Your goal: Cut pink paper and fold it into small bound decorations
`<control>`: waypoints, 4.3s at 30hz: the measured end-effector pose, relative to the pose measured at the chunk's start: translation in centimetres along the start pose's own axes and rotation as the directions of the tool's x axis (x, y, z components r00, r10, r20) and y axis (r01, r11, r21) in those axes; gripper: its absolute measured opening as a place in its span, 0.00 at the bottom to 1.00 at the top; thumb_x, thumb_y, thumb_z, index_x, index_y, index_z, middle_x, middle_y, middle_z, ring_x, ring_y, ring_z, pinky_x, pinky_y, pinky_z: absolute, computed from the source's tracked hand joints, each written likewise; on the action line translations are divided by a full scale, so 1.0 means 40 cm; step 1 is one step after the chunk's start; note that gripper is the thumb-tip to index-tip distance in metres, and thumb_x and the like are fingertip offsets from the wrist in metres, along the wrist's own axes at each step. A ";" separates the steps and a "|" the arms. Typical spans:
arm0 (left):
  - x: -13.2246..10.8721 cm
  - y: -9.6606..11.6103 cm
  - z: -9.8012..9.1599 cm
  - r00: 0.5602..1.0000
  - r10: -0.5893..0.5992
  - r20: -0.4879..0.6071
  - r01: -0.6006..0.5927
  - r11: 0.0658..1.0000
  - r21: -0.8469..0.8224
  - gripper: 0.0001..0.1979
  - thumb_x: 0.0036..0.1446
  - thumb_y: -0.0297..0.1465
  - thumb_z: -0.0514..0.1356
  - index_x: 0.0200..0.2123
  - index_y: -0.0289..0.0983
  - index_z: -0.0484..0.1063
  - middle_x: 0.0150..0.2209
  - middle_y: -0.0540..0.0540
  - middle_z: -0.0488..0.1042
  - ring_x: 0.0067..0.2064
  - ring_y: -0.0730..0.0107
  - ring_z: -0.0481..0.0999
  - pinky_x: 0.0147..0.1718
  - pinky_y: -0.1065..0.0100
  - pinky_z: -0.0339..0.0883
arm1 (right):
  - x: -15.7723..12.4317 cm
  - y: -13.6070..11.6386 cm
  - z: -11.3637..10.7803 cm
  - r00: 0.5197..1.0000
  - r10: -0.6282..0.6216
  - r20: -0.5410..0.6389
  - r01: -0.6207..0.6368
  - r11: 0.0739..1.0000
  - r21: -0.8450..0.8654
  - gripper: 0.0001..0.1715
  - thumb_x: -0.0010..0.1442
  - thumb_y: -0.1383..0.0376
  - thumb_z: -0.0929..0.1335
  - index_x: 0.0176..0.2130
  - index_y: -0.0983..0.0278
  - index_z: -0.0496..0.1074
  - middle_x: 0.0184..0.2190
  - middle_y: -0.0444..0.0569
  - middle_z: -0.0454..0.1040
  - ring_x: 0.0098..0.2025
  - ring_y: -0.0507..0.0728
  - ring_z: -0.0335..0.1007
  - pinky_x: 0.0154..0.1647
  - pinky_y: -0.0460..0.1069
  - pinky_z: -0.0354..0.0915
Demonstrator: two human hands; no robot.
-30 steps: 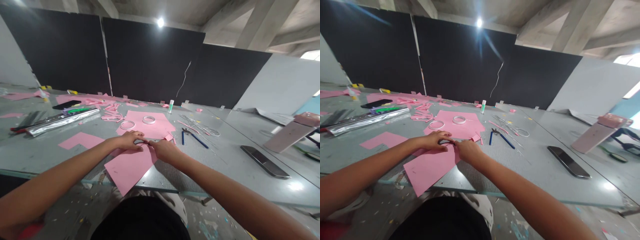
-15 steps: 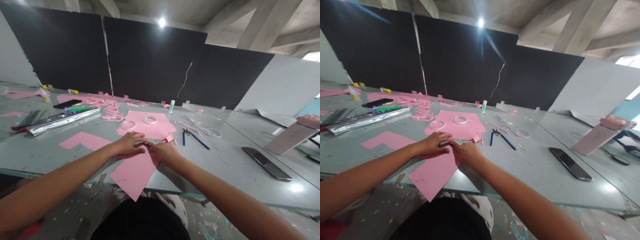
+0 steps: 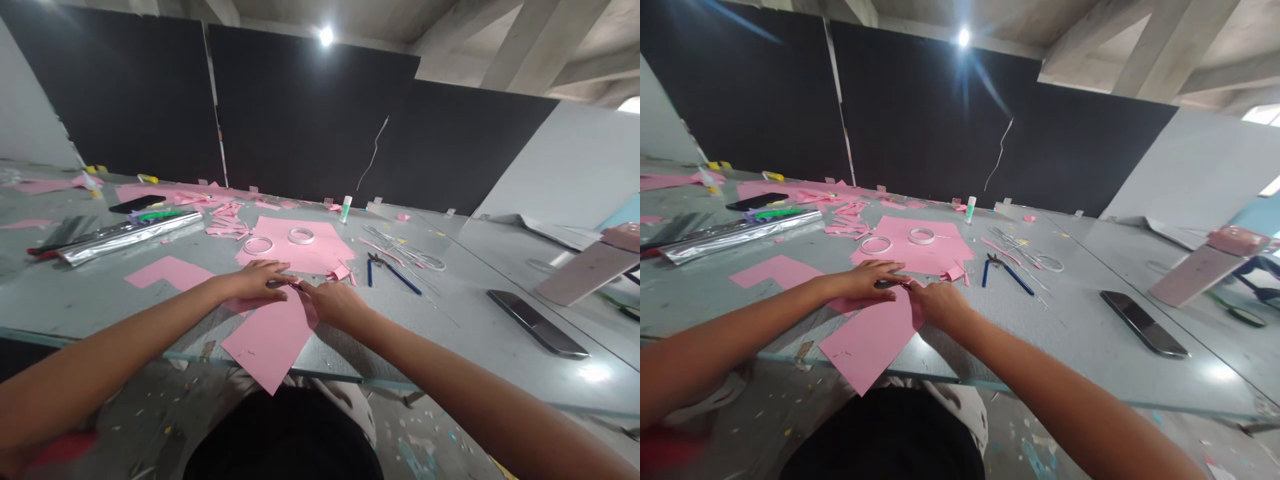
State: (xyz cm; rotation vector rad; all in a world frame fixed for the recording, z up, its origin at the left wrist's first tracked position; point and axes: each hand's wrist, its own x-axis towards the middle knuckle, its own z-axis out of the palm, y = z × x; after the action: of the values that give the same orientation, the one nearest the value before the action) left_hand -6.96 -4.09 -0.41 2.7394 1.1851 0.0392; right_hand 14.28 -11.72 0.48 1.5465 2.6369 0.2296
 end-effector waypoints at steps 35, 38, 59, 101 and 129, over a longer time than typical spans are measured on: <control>-0.008 0.015 -0.009 0.973 -0.071 -0.218 0.075 0.997 0.013 0.28 0.61 0.48 0.44 0.61 0.45 0.58 0.63 0.45 0.58 0.63 0.56 0.55 0.60 0.54 0.45 | -0.130 -0.018 0.019 0.998 -0.033 -0.057 0.048 0.955 0.291 0.22 0.66 0.58 0.56 0.55 0.59 0.66 0.44 0.51 0.76 0.42 0.56 0.73 0.37 0.48 0.62; -0.021 0.032 -0.018 0.985 0.069 -0.159 -0.069 0.998 0.007 0.28 0.57 0.50 0.51 0.55 0.43 0.66 0.58 0.44 0.65 0.59 0.55 0.61 0.58 0.57 0.50 | -0.136 -0.011 0.031 0.995 -0.045 -0.092 0.072 0.944 0.322 0.21 0.66 0.59 0.57 0.55 0.58 0.66 0.44 0.50 0.76 0.42 0.56 0.73 0.39 0.48 0.62; 0.052 0.012 -0.089 0.834 -0.307 -0.457 0.020 0.846 -0.533 0.35 0.43 0.31 0.64 0.57 0.37 0.61 0.44 0.44 0.72 0.40 0.62 0.73 0.38 0.65 0.67 | -0.175 0.307 0.129 0.829 0.552 -0.091 -0.552 0.833 0.022 0.19 0.63 0.70 0.57 0.49 0.68 0.71 0.41 0.60 0.72 0.43 0.62 0.70 0.41 0.51 0.60; 0.192 0.043 -0.078 0.784 -0.478 -0.396 -0.383 0.131 -0.915 0.24 0.33 0.36 0.71 0.37 0.32 0.74 0.33 0.43 0.78 0.32 0.65 0.76 0.33 0.65 0.70 | 0.119 0.212 0.013 0.694 0.409 -0.592 0.326 0.555 0.766 0.25 0.53 0.69 0.56 0.49 0.61 0.66 0.28 0.43 0.70 0.24 0.50 0.66 0.31 0.48 0.65; 0.130 0.076 -0.071 0.995 0.040 0.090 0.009 0.871 -0.492 0.16 0.35 0.34 0.68 0.33 0.41 0.77 0.27 0.50 0.76 0.28 0.67 0.73 0.27 0.72 0.59 | -0.112 0.147 -0.002 0.929 0.367 0.038 -0.261 0.582 0.770 0.28 0.55 0.66 0.65 0.56 0.62 0.62 0.21 0.43 0.73 0.22 0.52 0.67 0.25 0.46 0.62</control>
State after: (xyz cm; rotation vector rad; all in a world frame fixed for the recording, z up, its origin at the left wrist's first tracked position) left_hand -1.45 -2.00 2.68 2.2722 0.9632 0.1819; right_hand 21.54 -12.82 1.50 2.2931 2.6549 -0.9659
